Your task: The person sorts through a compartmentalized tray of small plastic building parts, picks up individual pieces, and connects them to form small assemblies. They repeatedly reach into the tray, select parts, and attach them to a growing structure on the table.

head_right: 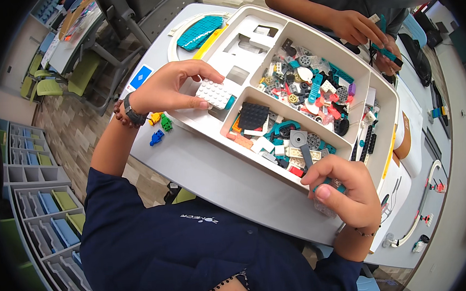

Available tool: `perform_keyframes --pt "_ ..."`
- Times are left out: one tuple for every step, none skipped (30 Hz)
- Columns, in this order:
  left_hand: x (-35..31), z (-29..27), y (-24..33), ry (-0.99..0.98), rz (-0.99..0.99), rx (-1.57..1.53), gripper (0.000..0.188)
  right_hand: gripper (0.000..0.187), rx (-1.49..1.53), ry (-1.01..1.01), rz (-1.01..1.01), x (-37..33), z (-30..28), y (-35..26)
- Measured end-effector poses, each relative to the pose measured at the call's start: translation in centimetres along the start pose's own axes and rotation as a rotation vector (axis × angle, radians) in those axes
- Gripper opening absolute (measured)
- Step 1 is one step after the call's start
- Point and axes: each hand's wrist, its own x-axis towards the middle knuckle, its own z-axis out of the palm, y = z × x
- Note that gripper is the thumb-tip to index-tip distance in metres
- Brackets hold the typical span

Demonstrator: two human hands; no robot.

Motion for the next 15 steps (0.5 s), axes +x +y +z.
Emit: perform_keyframes --pt "-0.1 0.0 0.1 -0.009 -0.003 0.017 0.042 0.029 -0.003 -0.006 0.002 0.0 0.0 0.0" --pt "-0.1 -0.1 0.4 -0.018 -0.006 0.033 0.042 0.029 -0.006 -0.012 0.004 0.0 -0.1 0.0" --pt "-0.2 -0.1 0.6 -0.025 -0.009 0.050 0.043 0.028 -0.011 -0.018 0.004 0.1 -0.2 0.0" --pt "-0.2 -0.1 0.6 -0.023 0.013 0.064 0.043 0.028 -0.009 -0.018 -0.002 0.1 -0.2 0.1" --pt "-0.3 -0.2 0.5 -0.022 0.034 0.077 0.044 0.028 -0.007 -0.018 -0.009 0.1 -0.2 0.2" --pt "-0.4 -0.2 0.5 -0.019 0.055 0.091 0.045 0.028 -0.006 -0.019 -0.015 0.1 -0.2 0.2" --pt "-0.5 -0.2 0.6 0.002 0.051 0.116 0.045 0.029 -0.003 -0.019 -0.013 0.1 -0.2 0.2" --pt "-0.6 -0.2 0.7 0.023 0.047 0.142 0.046 0.029 0.000 -0.019 -0.011 0.1 -0.2 0.2" --pt "-0.7 -0.2 0.9 0.045 0.043 0.168 0.046 0.029 0.001 -0.019 -0.009 0.1 -0.2 0.2" --pt "-0.8 -0.2 1.2 0.053 0.044 0.236 0.046 0.029 0.002 -0.018 -0.010 0.1 -0.2 0.2" --pt "-1.1 -0.2 1.7 0.061 0.045 0.303 0.045 0.029 0.002 -0.018 -0.012 0.1 -0.2 0.3" --pt "-1.3 -0.2 2.1 0.068 0.048 0.371 0.045 0.029 0.003 -0.014 -0.013 0.1 -0.2 0.3" --pt "-1.4 -0.3 2.5 0.047 0.014 0.408 0.045 0.029 0.002 -0.016 -0.010 0.1 -0.2 0.3" --pt "-1.5 -0.4 2.8 0.027 -0.020 0.445 0.044 0.029 0.000 -0.017 -0.007 0.1 -0.2 0.3" --pt "-1.7 -0.4 3.1 0.007 -0.055 0.483 0.043 0.029 -0.001 -0.020 -0.005 0.1 -0.2 0.3"
